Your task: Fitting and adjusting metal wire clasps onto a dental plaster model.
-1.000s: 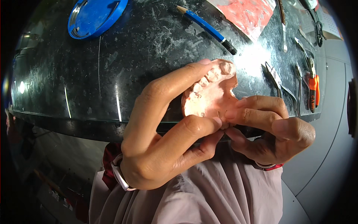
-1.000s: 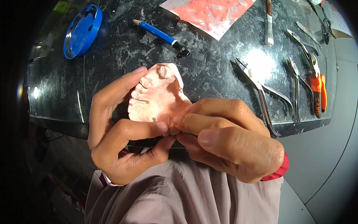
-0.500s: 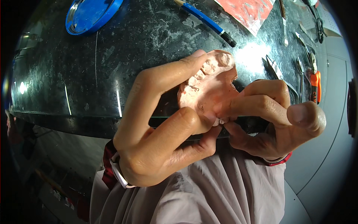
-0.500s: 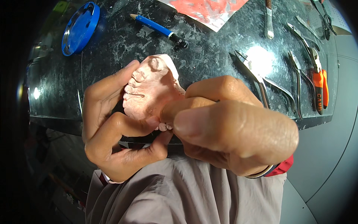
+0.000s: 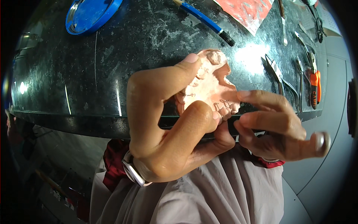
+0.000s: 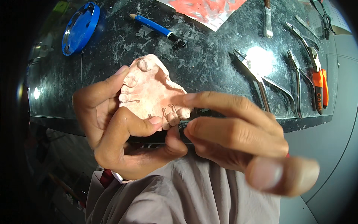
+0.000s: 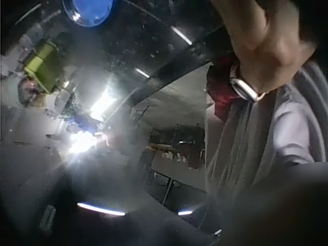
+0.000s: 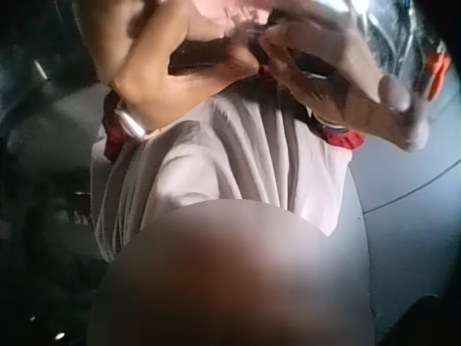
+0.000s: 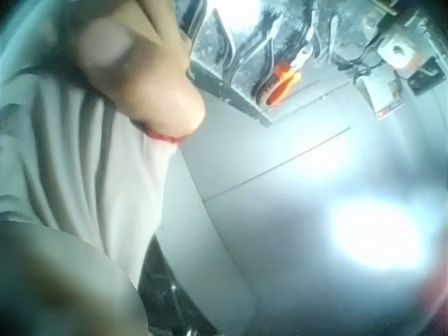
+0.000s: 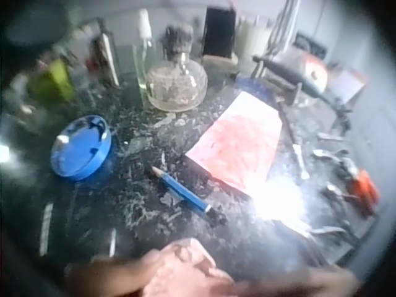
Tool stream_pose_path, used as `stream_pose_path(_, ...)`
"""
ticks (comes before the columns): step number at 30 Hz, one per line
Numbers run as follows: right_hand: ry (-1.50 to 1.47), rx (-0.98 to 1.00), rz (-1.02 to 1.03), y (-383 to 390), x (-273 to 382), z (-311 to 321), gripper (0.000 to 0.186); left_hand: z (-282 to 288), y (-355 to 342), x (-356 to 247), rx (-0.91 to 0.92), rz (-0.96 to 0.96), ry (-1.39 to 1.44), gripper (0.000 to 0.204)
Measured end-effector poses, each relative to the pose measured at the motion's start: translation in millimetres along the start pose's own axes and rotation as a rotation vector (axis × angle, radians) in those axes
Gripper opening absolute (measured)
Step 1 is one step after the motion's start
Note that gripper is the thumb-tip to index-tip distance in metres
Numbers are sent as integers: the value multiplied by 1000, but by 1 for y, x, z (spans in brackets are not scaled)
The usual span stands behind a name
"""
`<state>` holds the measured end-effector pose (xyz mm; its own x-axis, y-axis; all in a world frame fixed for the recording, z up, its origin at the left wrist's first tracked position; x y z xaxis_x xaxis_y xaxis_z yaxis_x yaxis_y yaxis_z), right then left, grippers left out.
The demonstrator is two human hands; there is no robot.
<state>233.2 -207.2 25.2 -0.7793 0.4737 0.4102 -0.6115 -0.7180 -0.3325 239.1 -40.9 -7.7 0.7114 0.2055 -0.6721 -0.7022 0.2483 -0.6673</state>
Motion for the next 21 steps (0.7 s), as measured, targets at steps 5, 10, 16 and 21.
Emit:
stream_pose_path(5,-18,-16,-14,0,-2,-2,112,1,-1,-5,-34,92,-13,34)
stream_pose_path(10,-36,-43,-29,-1,-4,-3,109,1,-3,-4,-10,82,-64,33)
stream_pose_path(16,-59,-76,-41,2,-6,-5,105,-2,0,-5,-41,87,-66,33)
stream_pose_path(21,-57,-110,-46,1,-9,-4,101,0,-8,-4,2,105,11,33)
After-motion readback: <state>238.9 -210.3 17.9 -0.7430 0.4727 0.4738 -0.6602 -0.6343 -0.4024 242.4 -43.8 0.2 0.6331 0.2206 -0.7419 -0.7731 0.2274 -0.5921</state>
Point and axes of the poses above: each hand's wrist, its own y-axis away from the middle knuckle, its own z-axis out of the back of the hand, x = y × z, the point moved 4 cm from there along -y, towards the middle knuckle, and after that the axes turned 14 degrees about y, right-handed, at the moved point
